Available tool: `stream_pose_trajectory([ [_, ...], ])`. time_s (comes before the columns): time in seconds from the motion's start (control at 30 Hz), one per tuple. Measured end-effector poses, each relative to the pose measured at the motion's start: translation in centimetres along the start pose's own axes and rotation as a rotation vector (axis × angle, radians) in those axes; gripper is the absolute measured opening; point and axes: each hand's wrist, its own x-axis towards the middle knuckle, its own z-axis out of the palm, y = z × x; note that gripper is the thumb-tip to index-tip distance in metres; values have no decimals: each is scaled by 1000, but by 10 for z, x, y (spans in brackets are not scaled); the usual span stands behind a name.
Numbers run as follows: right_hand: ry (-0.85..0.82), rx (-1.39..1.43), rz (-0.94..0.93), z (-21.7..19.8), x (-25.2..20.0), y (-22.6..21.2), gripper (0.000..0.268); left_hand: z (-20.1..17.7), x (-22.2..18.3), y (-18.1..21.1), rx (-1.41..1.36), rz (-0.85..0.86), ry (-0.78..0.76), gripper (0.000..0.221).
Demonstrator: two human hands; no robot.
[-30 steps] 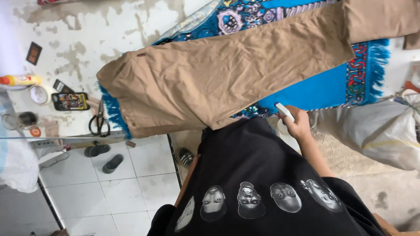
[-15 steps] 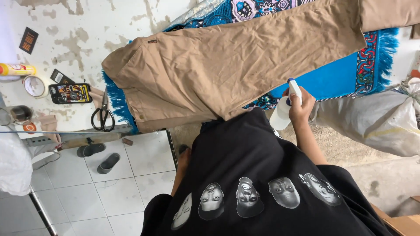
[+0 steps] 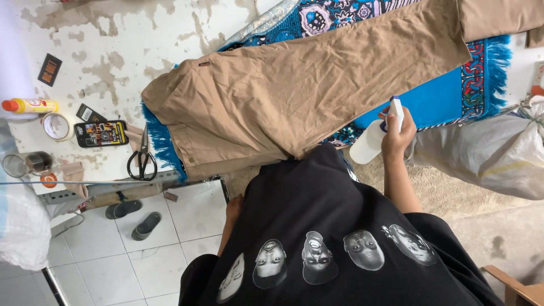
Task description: The person is ironing a pair of pants, which involves smoothing the fabric, spraying it with water, and pressing it with a hand iron.
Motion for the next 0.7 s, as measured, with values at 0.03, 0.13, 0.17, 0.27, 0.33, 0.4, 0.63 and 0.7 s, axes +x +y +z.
stream_pose_trajectory([
  [0.03, 6, 2, -3, -2, -1, 1, 33, -1, 3, -8, 2, 6, 0, 70],
  [0.13, -38, -43, 38, -8, -2, 5, 29, -1, 13, -28, 479, 385, -2, 47],
  [0.17, 2, -18, 43, -9, -3, 6, 28, 0, 16, -34, 561, 457, 74, 46],
  [0.27, 78, 38, 22, -13, -2, 6, 28, 4, 20, -45, 659, 539, 173, 46],
  [0.33, 112, 67, 6, -16, -1, 12, 29, 4, 20, -48, 681, 544, 189, 47],
  [0.4, 61, -24, -59, -22, -2, 22, 32, 2, 19, -48, 524, 490, 54, 48],
  [0.63, -133, 74, -32, -3, -19, 0, 36, 6, 21, -36, 524, 473, 6, 37],
  [0.7, -318, -36, -45, 1, -37, 1, 34, 6, 16, -27, 513, 443, 2, 36],
])
